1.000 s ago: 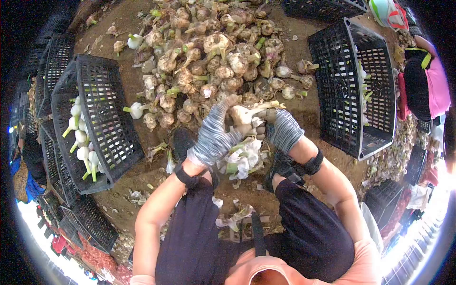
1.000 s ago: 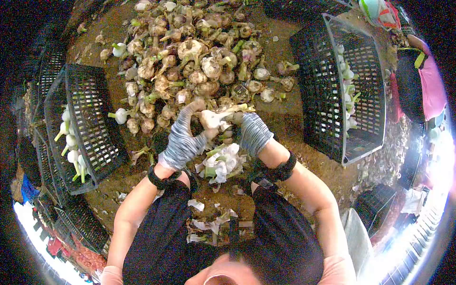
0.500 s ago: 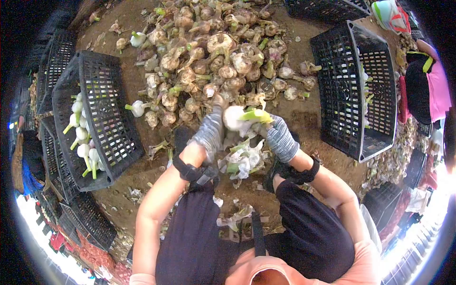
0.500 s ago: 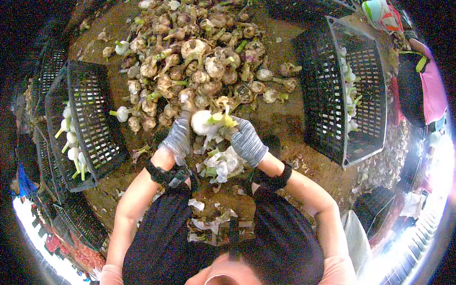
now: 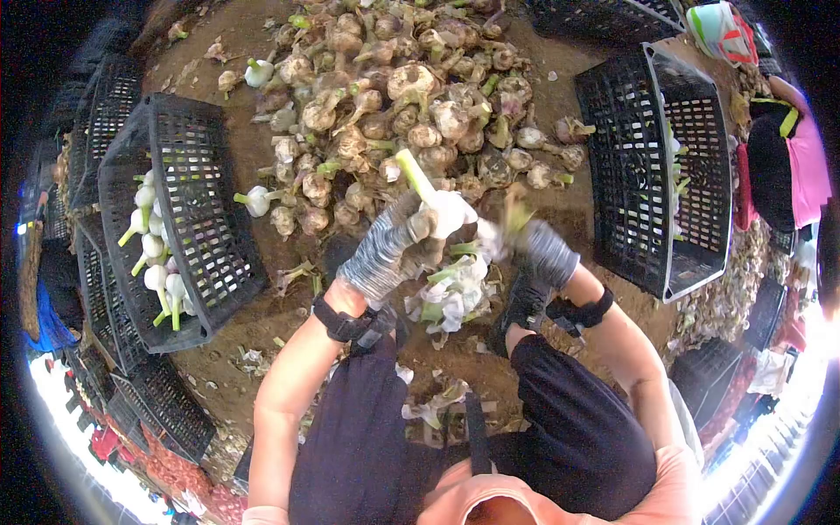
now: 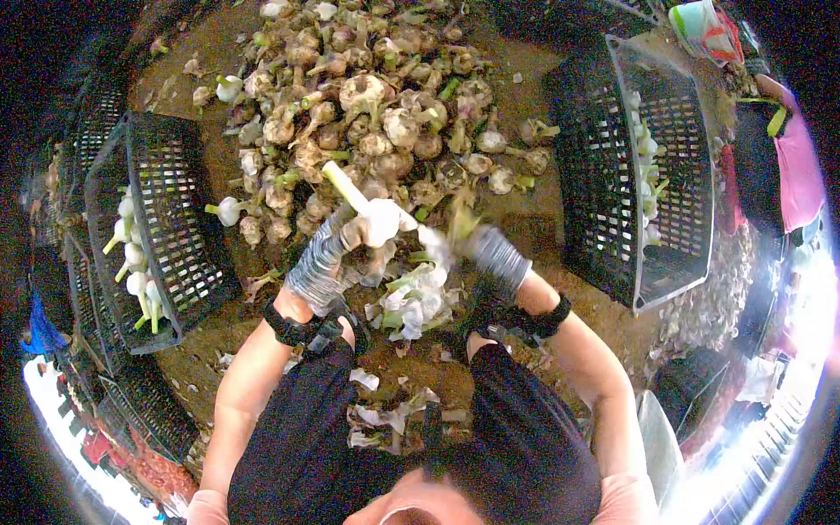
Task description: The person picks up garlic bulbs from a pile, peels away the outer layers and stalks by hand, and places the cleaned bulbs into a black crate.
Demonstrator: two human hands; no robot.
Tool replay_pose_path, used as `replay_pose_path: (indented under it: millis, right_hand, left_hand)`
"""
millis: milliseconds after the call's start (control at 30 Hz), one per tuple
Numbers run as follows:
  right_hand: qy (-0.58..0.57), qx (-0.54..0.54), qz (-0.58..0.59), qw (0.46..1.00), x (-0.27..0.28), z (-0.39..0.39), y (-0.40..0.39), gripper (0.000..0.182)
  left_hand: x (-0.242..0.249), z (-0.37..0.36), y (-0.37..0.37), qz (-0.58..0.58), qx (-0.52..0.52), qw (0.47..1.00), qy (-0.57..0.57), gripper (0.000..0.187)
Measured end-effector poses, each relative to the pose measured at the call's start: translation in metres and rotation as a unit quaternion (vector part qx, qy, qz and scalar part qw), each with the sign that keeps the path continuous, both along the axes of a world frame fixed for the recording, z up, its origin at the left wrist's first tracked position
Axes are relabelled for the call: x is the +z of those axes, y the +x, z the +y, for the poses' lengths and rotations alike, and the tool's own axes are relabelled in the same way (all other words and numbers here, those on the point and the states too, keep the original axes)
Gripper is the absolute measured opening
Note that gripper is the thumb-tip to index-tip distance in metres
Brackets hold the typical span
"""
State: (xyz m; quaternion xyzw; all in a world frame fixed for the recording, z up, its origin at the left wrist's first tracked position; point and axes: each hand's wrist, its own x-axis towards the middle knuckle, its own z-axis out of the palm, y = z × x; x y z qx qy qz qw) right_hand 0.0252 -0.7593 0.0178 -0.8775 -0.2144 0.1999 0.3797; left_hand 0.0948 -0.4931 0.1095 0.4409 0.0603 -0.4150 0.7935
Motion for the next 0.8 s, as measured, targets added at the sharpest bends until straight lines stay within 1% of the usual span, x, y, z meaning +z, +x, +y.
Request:
replay_pose_path:
  millis: [33, 67, 100, 133, 167, 200, 233, 267, 300, 333, 367, 400, 433, 467, 500, 533, 567, 600, 667, 733, 800]
  right_hand:
    - [-0.036, 0.096, -0.011, 0.995, -0.015, 0.001, -0.005, 0.024]
    - [-0.044, 0.142, 0.094, 0.984, -0.002, 0.006, -0.009, 0.028]
    - [-0.052, 0.187, 0.197, 0.961, 0.025, 0.018, -0.011, 0.031]
    - [-0.146, 0.179, 0.285, 0.93, 0.062, 0.032, -0.004, 0.037]
    - [-0.241, 0.215, 0.273, 0.906, 0.068, 0.036, 0.002, 0.044]
    - [-0.287, 0.146, 0.217, 0.921, 0.08, 0.042, 0.008, 0.045]
    - [-0.331, 0.076, 0.159, 0.927, 0.089, 0.046, 0.012, 0.046]
    - [-0.332, 0.075, 0.16, 0.927, 0.091, 0.046, 0.02, 0.046]
    - [-0.21, -0.034, 0.106, 0.971, 0.09, 0.045, 0.029, 0.045]
    - [-0.081, -0.141, 0.048, 0.986, 0.091, 0.045, 0.035, 0.045]
    - [-0.082, -0.143, 0.048, 0.985, 0.095, 0.049, 0.037, 0.045]
    - [0.043, -0.199, 0.043, 0.978, 0.098, 0.055, 0.039, 0.043]
    - [0.166, -0.251, 0.037, 0.953, 0.1, 0.062, 0.041, 0.04]
    - [0.227, -0.27, 0.05, 0.935, 0.088, 0.071, 0.043, 0.035]
    - [0.226, -0.27, 0.05, 0.934, 0.083, 0.069, 0.043, 0.035]
    - [0.221, -0.28, 0.093, 0.929, 0.081, 0.067, 0.042, 0.032]
    - [0.216, -0.289, 0.136, 0.922, 0.083, 0.068, 0.043, 0.028]
    - [0.238, -0.309, 0.136, 0.911, 0.086, 0.069, 0.043, 0.022]
    - [0.237, -0.303, 0.151, 0.911, 0.086, 0.065, 0.041, 0.021]
    - [0.214, -0.291, 0.174, 0.916, 0.082, 0.057, 0.039, 0.018]
    - [0.211, -0.28, 0.169, 0.921, 0.089, 0.053, 0.038, 0.018]
  left_hand:
    - [0.0, 0.0, 0.001, 0.022, 0.005, 1.0, -0.015, 0.062]
    - [0.0, 0.0, 0.001, 0.044, 0.011, 0.998, -0.031, 0.061]
    - [0.0, 0.0, 0.0, 0.044, 0.013, 0.998, -0.031, 0.061]
    - [-0.002, 0.001, 0.0, 0.036, 0.019, 0.999, -0.02, 0.061]
    - [-0.005, 0.001, 0.0, 0.028, 0.024, 0.999, -0.008, 0.062]
    - [-0.012, 0.002, -0.001, 0.028, 0.023, 0.999, -0.008, 0.062]
    - [-0.024, 0.001, -0.002, -0.026, 0.019, 0.999, 0.028, 0.064]
    - [-0.023, -0.001, 0.0, -0.081, 0.014, 0.995, 0.063, 0.066]
    - [-0.02, -0.003, -0.001, -0.081, 0.012, 0.995, 0.062, 0.066]
    - [-0.016, -0.006, -0.003, -0.131, 0.005, 0.987, 0.092, 0.066]
    - [-0.007, -0.009, -0.003, -0.181, -0.003, 0.976, 0.121, 0.065]
    - [-0.001, -0.011, -0.001, -0.201, -0.033, 0.966, 0.159, 0.067]
    - [-0.002, -0.014, -0.003, -0.201, -0.035, 0.966, 0.158, 0.067]
    - [-0.003, -0.018, -0.005, -0.212, -0.03, 0.965, 0.152, 0.069]
    - [-0.003, -0.021, -0.007, -0.222, -0.023, 0.964, 0.146, 0.07]
    - [-0.001, -0.022, -0.008, -0.18, -0.009, 0.978, 0.104, 0.071]
    - [-0.003, -0.021, -0.009, -0.18, -0.009, 0.978, 0.104, 0.071]
    - [-0.006, -0.02, -0.01, -0.173, -0.012, 0.979, 0.112, 0.071]
    - [-0.005, -0.019, -0.009, -0.166, -0.016, 0.979, 0.119, 0.07]
    - [0.003, -0.019, -0.008, -0.162, 0.002, 0.983, 0.092, 0.069]
    - [0.0, -0.015, -0.01, -0.142, -0.007, 0.985, 0.096, 0.066]
